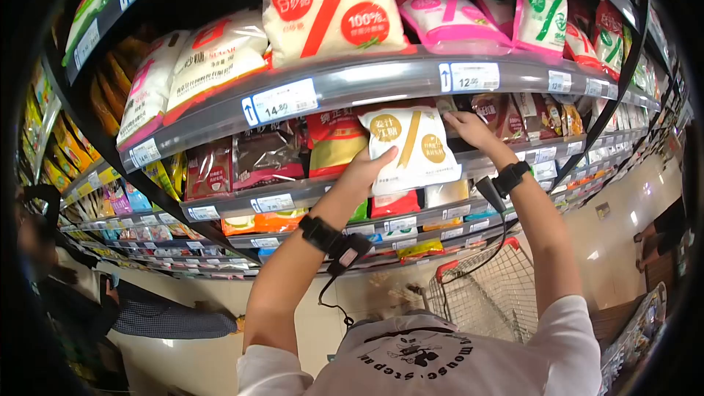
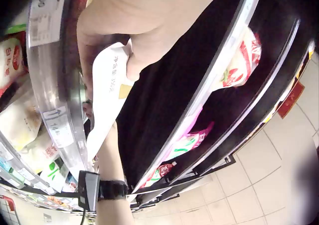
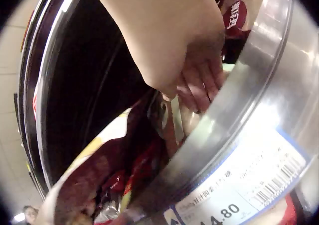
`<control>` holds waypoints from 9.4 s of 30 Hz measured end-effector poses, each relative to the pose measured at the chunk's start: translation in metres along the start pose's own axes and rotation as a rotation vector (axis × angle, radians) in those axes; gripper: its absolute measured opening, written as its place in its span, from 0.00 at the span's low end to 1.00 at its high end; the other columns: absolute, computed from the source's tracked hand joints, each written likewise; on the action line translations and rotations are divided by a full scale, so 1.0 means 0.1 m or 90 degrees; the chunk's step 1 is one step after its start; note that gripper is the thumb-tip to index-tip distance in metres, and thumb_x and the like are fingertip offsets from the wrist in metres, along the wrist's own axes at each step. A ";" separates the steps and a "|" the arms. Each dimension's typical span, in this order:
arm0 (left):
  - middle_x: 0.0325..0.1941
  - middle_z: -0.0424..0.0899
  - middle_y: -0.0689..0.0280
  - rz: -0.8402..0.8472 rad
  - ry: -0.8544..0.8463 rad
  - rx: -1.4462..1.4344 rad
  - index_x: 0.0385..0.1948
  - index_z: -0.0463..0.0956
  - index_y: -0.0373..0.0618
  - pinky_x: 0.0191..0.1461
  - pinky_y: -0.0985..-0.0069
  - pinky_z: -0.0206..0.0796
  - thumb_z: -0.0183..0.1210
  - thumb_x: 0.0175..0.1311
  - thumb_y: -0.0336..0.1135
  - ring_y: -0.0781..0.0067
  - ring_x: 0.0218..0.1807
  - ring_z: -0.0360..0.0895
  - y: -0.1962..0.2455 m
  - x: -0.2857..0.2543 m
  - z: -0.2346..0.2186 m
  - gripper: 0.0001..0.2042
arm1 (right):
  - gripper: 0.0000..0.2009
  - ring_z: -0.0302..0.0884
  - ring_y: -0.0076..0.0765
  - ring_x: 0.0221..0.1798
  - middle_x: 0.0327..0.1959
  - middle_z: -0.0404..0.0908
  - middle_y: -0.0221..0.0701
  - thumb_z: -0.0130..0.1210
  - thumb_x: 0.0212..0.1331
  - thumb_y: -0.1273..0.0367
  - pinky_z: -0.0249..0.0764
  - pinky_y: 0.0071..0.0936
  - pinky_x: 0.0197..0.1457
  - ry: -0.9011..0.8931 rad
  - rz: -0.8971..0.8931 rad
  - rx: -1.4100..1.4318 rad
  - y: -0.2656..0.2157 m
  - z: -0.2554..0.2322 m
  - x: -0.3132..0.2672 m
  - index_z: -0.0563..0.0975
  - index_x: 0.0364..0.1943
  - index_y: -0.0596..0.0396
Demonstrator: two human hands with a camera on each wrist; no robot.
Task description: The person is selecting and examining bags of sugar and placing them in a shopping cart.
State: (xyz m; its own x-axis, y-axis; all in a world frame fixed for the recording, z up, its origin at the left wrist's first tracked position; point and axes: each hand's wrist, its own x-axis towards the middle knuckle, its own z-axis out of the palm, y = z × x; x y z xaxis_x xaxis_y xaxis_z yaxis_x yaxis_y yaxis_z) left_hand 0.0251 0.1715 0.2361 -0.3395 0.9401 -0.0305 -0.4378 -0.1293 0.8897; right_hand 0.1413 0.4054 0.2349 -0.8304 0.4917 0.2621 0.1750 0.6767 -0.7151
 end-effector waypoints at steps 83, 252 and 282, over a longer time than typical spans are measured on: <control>0.19 0.73 0.56 0.225 0.302 0.891 0.18 0.71 0.42 0.27 0.66 0.62 0.51 0.42 0.37 0.57 0.24 0.71 -0.36 0.85 -0.21 0.08 | 0.20 0.67 0.22 0.35 0.33 0.71 0.31 0.56 0.40 0.70 0.65 0.18 0.38 -0.168 0.026 0.205 0.42 -0.25 0.09 0.66 0.39 0.64; 0.34 0.74 0.67 0.153 0.442 -0.100 0.36 0.69 0.38 0.44 0.81 0.58 0.49 0.51 0.28 0.79 0.38 0.69 -1.11 -1.94 -0.29 0.10 | 0.07 0.64 0.17 0.25 0.22 0.69 0.24 0.43 0.52 0.68 0.61 0.15 0.31 -0.273 0.177 0.447 0.00 1.10 -1.91 0.69 0.29 0.57; 0.35 0.73 0.66 -0.184 0.340 0.033 0.40 0.64 0.40 0.41 0.79 0.61 0.52 0.49 0.30 0.76 0.37 0.69 -1.52 -2.17 -0.01 0.15 | 0.22 0.67 0.27 0.40 0.37 0.69 0.34 0.46 0.49 0.64 0.63 0.24 0.41 -0.424 0.472 0.312 1.47 2.05 -4.04 0.58 0.48 0.56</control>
State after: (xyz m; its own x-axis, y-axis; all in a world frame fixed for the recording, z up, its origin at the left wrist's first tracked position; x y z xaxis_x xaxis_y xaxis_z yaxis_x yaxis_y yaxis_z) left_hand 0.1641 -0.0135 0.1068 -0.5900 0.6451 -0.4856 -0.5372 0.1355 0.8325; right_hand 0.3946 0.1940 -0.1092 -0.7503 0.1929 -0.6323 0.6405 -0.0250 -0.7676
